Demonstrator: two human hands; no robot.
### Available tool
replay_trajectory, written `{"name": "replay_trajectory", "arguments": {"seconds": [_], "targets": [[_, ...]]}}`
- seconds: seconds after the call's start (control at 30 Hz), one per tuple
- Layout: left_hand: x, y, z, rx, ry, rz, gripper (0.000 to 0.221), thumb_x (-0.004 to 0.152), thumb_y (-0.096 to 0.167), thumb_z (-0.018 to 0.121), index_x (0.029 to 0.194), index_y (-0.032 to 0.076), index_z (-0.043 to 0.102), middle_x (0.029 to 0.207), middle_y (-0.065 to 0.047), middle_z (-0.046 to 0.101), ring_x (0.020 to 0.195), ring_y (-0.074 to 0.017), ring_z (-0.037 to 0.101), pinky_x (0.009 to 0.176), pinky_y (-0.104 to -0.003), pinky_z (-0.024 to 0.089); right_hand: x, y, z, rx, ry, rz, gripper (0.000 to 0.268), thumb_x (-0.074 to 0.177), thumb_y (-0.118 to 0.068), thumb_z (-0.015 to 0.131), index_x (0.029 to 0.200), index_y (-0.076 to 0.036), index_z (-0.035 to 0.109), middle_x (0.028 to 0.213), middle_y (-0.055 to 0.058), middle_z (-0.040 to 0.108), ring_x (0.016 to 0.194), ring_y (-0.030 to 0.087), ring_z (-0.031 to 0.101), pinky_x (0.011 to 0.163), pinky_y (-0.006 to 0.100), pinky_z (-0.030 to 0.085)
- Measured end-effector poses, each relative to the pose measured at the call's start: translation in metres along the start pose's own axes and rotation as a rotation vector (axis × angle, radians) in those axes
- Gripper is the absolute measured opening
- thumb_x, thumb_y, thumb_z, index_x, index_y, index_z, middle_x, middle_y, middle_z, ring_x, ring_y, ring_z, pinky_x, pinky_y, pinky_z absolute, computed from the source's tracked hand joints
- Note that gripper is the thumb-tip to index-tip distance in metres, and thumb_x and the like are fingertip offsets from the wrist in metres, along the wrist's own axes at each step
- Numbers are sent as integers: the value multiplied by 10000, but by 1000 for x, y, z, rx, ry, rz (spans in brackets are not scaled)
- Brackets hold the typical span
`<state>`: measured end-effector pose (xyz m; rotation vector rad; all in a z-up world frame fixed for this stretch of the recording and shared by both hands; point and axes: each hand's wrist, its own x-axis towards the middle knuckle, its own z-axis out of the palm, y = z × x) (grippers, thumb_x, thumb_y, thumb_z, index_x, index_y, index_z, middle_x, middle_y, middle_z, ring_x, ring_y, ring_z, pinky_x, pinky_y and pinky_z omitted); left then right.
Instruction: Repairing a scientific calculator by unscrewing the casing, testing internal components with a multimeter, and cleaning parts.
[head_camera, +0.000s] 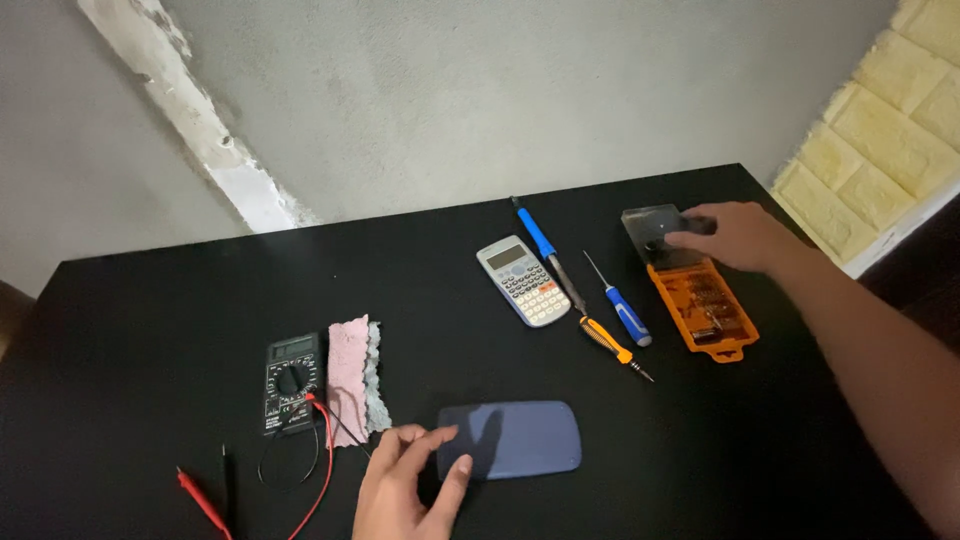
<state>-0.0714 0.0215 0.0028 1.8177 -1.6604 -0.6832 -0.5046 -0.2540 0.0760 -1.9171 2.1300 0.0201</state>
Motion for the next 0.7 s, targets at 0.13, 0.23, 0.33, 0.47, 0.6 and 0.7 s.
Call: {"name": "replay_trajectory", "arguments": {"seconds": [0.13, 0.23, 0.33, 0.47, 0.6, 0.7], "targets": [[-4, 0, 2, -5, 18, -14, 344, 783, 370, 811, 1082, 200, 811, 1026, -1, 664, 779, -103, 691, 674, -233, 560, -9, -1, 1, -82, 18, 41, 700, 864, -616, 680, 1451, -238, 613, 1256, 126, 729, 1024, 278, 733, 892, 397, 561], [-7, 3, 2, -31, 56, -15, 336, 763, 363, 827, 1061, 210, 824, 1015, 10, 677, 756, -107, 695, 645, -234, 565, -14, 2, 0, -72, 51, 8, 731, 806, -629, 715, 1417, -234, 653, 1218, 133, 762, 992, 296, 756, 879, 394, 571], [-7, 7, -2, 1, -4, -52, 349, 774, 376, 814, 1086, 220, 811, 1022, 11, 699, 745, -109, 702, 647, -237, 565, -21, -2, 1, -40, 120, 22, 824, 804, -662, 698, 1466, -181, 591, 1256, 171, 732, 1053, 326, 732, 898, 433, 561], [-4, 23, -11, 18, -136, -105, 353, 813, 393, 777, 1112, 206, 788, 1064, -20, 743, 766, -117, 751, 616, -223, 574, -74, -58, -12, 452, 189, 96, 712, 976, -453, 607, 1579, -127, 411, 1377, 261, 580, 1171, 397, 627, 920, 523, 537], [-9, 23, 2, -265, -74, -24, 328, 790, 261, 805, 1090, 130, 813, 964, -10, 755, 662, -82, 749, 528, -202, 575, -134, -101, -11, 1095, 21, -7, 592, 1007, -297, 440, 1547, -55, 424, 1225, 250, 651, 917, 365, 672, 749, 478, 521], [-10, 35, 11, -403, -143, -14, 316, 880, 226, 710, 1155, 86, 776, 989, -13, 744, 670, -73, 731, 572, -197, 598, -157, -116, 18, 1550, -261, 36, 837, 778, -347, 364, 1574, -89, 373, 1357, 276, 524, 1186, 487, 544, 1023, 721, 383]]}}
